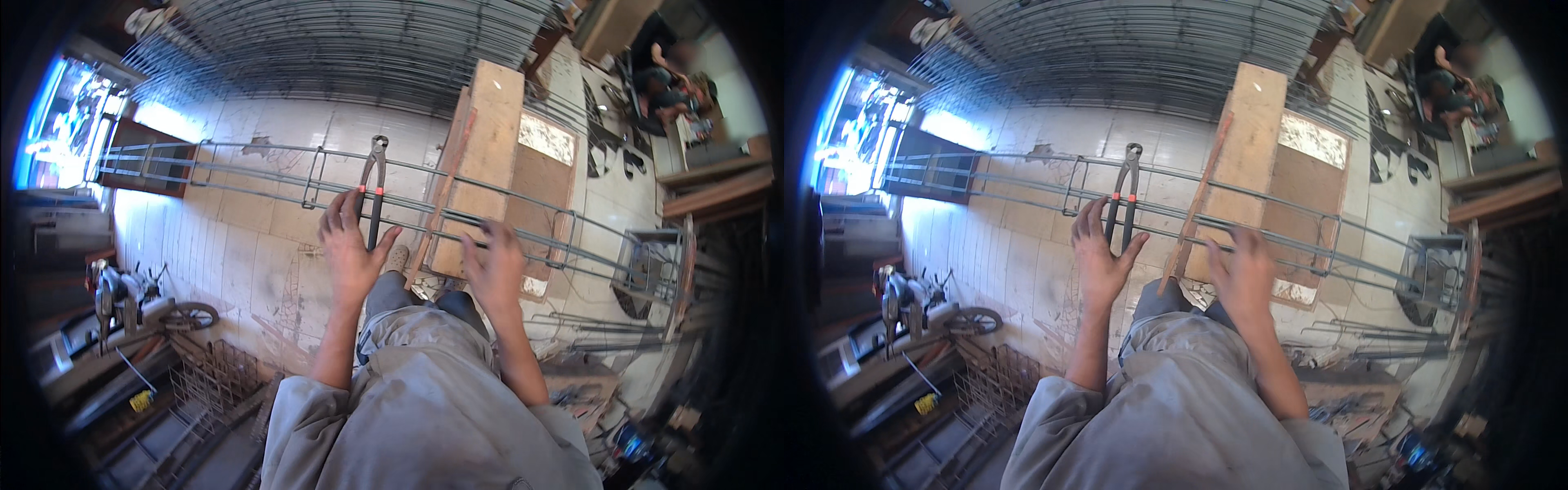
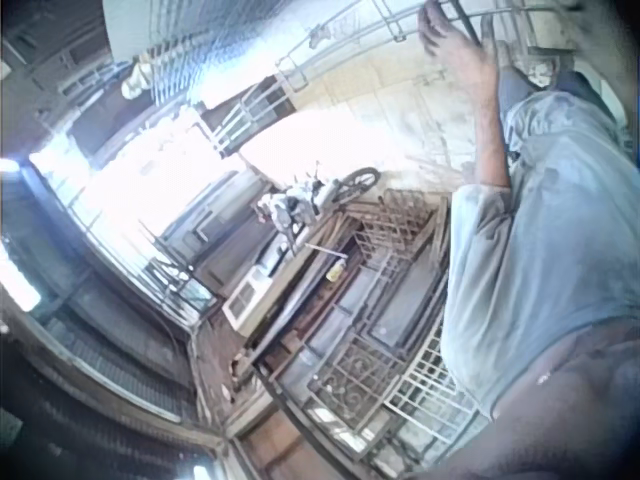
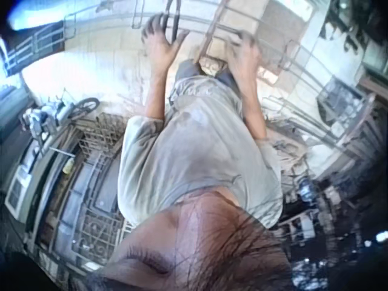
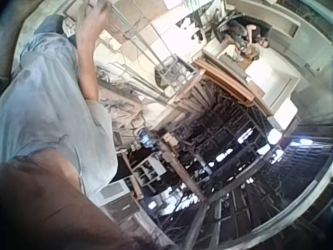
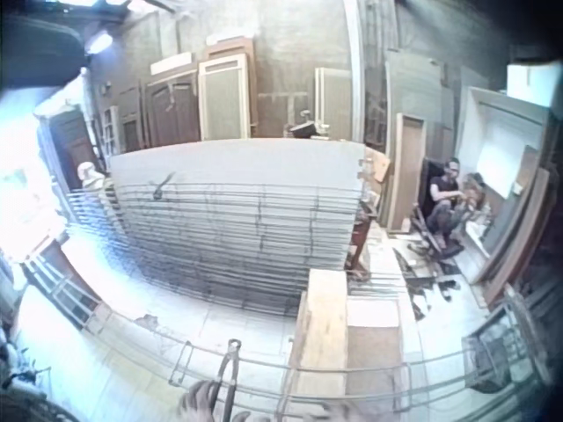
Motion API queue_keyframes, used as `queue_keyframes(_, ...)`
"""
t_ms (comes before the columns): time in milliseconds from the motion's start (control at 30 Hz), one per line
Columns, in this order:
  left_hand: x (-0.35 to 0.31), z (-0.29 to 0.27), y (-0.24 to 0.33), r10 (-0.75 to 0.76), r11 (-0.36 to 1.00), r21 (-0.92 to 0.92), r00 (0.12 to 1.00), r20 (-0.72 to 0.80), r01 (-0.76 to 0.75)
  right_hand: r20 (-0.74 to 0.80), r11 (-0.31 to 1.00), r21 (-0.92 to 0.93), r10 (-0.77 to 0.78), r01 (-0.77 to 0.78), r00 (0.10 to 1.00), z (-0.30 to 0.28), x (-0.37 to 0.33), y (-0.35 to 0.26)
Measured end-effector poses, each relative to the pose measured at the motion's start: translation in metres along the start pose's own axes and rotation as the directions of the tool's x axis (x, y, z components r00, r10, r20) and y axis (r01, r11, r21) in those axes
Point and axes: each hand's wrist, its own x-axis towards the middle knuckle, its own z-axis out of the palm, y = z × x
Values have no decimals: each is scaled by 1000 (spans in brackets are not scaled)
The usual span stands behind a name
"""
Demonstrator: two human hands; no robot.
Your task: The person assembles a metal cage structure by hand and using pliers. The person positions metal rods against a wooden frame, threads thin wire around the intersections, and twists the wire tight with pliers to secure the joints.
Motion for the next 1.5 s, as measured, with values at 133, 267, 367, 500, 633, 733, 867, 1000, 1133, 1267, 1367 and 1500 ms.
queue_keyframes(133, 0, 5, -26, 14, 1000, -2, 972, 234, -14, 28, 970, -239, -37, 43, 999, 61, 43, -22)
queue_keyframes(267, 3, 10, -38, 33, 982, -188, 969, 244, 14, 32, 985, -167, 37, -31, 999, 81, 43, -22)
queue_keyframes(367, 8, 1, -49, -59, 921, -356, 958, 279, 160, 66, 992, -58, 114, -110, 991, 70, 44, -21)
queue_keyframes(500, 5, -23, -70, -155, 565, -728, 916, 370, 389, 58, 961, -235, -138, 148, 989, 38, 31, -29)
queue_keyframes(633, -11, -57, -112, -226, 360, -883, 947, 230, 300, 134, 936, -274, -191, 222, 972, 24, 13, -26)
queue_keyframes(733, -10, -93, -142, -239, 378, -884, 952, 192, 274, 182, 939, -240, -204, 245, 962, 35, 4, -30)
queue_keyframes(867, -3, -107, -167, -304, 455, -849, 943, 132, 266, 236, 920, -265, -228, 288, 945, 56, 1, -36)
queue_keyframes(1000, 14, -112, -159, -339, 592, -757, 938, 78, 277, 294, 932, -233, -203, 276, 934, 67, 1, -43)
queue_keyframes(1133, 48, -115, -141, -176, 696, -677, 971, 161, 239, 293, 945, -237, -150, 224, 944, 68, -1, -45)
queue_keyframes(1267, 93, -80, -119, 111, 773, -634, 977, 184, 32, 327, 948, -243, -121, 207, 937, 71, -4, -43)
queue_keyframes(1367, 133, -56, -104, 365, 814, -540, 912, 188, -214, 345, 941, -249, -137, 231, 929, 74, -1, -46)
queue_keyframes(1500, 158, -44, -75, 433, 849, -475, 819, 378, -229, 348, 928, -273, -149, 252, 925, 73, 2, -48)
